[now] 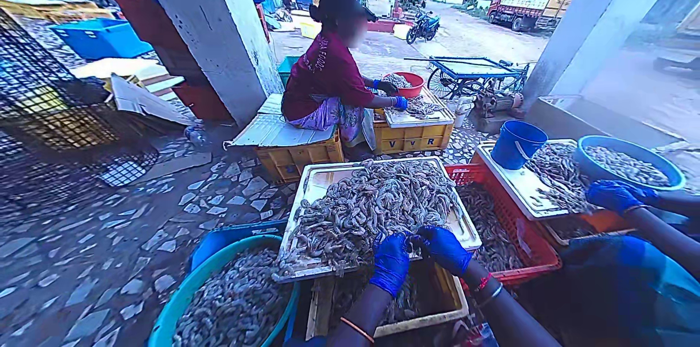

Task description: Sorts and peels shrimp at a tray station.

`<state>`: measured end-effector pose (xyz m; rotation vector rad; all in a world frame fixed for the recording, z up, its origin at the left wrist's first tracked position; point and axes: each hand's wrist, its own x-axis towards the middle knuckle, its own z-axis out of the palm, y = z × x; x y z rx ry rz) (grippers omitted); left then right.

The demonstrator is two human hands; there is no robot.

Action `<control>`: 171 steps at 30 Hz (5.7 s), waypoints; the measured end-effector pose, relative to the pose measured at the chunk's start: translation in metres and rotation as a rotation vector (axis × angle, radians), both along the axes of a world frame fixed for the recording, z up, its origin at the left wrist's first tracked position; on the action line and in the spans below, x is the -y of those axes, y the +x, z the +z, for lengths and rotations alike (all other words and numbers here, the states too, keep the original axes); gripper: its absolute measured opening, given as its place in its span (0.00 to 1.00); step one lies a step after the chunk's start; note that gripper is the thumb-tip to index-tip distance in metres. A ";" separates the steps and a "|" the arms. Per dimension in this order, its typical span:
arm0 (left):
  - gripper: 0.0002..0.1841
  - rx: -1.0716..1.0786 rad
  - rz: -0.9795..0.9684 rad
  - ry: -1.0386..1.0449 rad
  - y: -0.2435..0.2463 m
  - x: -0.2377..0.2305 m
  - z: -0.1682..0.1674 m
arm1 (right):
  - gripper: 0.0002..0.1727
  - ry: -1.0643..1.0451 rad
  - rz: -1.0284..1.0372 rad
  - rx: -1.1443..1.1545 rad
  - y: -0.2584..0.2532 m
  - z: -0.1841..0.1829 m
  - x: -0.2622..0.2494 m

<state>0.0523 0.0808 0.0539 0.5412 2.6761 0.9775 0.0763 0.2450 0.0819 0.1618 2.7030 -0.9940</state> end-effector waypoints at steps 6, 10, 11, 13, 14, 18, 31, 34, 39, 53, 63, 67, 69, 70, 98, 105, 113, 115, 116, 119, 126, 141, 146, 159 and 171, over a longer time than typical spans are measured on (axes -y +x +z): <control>0.16 0.112 0.259 0.332 -0.008 0.020 -0.004 | 0.23 0.122 0.106 -0.183 0.004 -0.004 0.020; 0.16 0.124 0.380 0.363 -0.016 0.037 -0.003 | 0.21 -0.008 0.130 -0.303 0.010 -0.002 0.027; 0.16 0.140 0.397 0.344 -0.020 0.042 -0.005 | 0.20 -0.065 0.101 -0.291 0.011 -0.002 0.027; 0.15 0.174 0.369 0.287 -0.028 0.053 -0.009 | 0.18 -0.218 0.021 -0.239 0.008 -0.002 0.024; 0.16 0.190 0.315 0.283 -0.030 0.058 -0.011 | 0.16 -0.298 -0.017 -0.204 0.006 -0.001 0.021; 0.29 0.304 -0.011 0.573 -0.018 0.055 -0.006 | 0.12 -0.518 -0.054 -0.216 0.006 0.000 0.018; 0.19 0.122 0.129 0.194 -0.021 0.045 -0.003 | 0.12 -0.865 -0.139 -0.255 0.008 0.002 0.015; 0.16 0.272 0.147 0.503 -0.017 0.046 -0.002 | 0.22 -0.046 0.050 -0.043 0.004 0.001 0.000; 0.16 0.428 0.108 0.782 -0.002 0.033 -0.003 | 0.25 -0.103 0.115 -0.101 0.009 -0.014 0.025; 0.17 0.418 0.353 0.871 -0.013 0.084 0.003 | 0.22 -0.426 0.140 -0.211 -0.003 -0.037 0.069; 0.15 0.356 0.112 0.918 -0.006 0.097 0.002 | 0.16 -0.905 -0.162 -0.137 -0.008 -0.026 0.106; 0.14 0.618 0.112 1.196 -0.010 0.105 -0.004 | 0.17 -0.939 -0.028 -0.153 -0.013 -0.027 0.099; 0.14 0.681 0.110 1.284 -0.010 0.108 -0.002 | 0.15 -0.885 0.004 -0.189 -0.011 -0.022 0.101; 0.13 0.692 0.143 1.324 -0.010 0.108 0.001 | 0.15 -0.830 0.023 -0.198 -0.009 -0.018 0.102; 0.23 0.477 0.923 1.537 -0.079 0.128 0.000 | 0.15 0.655 0.143 0.219 -0.163 -0.049 0.115; 0.23 0.310 0.410 1.034 -0.058 0.089 0.000 | 0.16 0.532 0.043 -0.103 -0.099 -0.024 0.063; 0.20 -0.051 0.055 0.425 -0.020 0.028 -0.024 | 0.17 0.174 -0.076 -0.157 -0.013 -0.001 0.050; 0.19 -0.291 0.049 0.164 -0.017 0.023 -0.039 | 0.17 0.165 -0.070 -0.111 -0.009 -0.003 0.040; 0.19 -0.429 0.044 0.067 -0.017 0.020 -0.050 | 0.17 0.148 -0.062 -0.091 -0.007 -0.003 0.034; 0.18 -0.507 -0.009 -0.122 -0.010 0.015 -0.051 | 0.20 0.024 -0.061 -0.066 -0.005 -0.008 0.019; 0.16 0.035 0.198 0.612 -0.022 0.006 -0.042 | 0.19 -0.031 0.057 -0.242 -0.016 -0.024 0.007; 0.15 0.014 0.006 0.399 -0.031 0.048 -0.039 | 0.20 -0.250 0.012 -0.287 -0.030 -0.029 0.032; 0.21 -0.176 0.140 0.021 -0.045 0.068 -0.043 | 0.20 -0.484 -0.029 -0.186 -0.029 -0.014 0.037; 0.19 0.638 0.162 1.281 -0.013 0.044 -0.030 | 0.18 0.012 0.241 -0.441 -0.008 -0.021 0.048; 0.27 0.222 1.047 1.736 -0.071 0.139 -0.008 | 0.24 0.234 0.408 0.156 -0.019 -0.040 0.050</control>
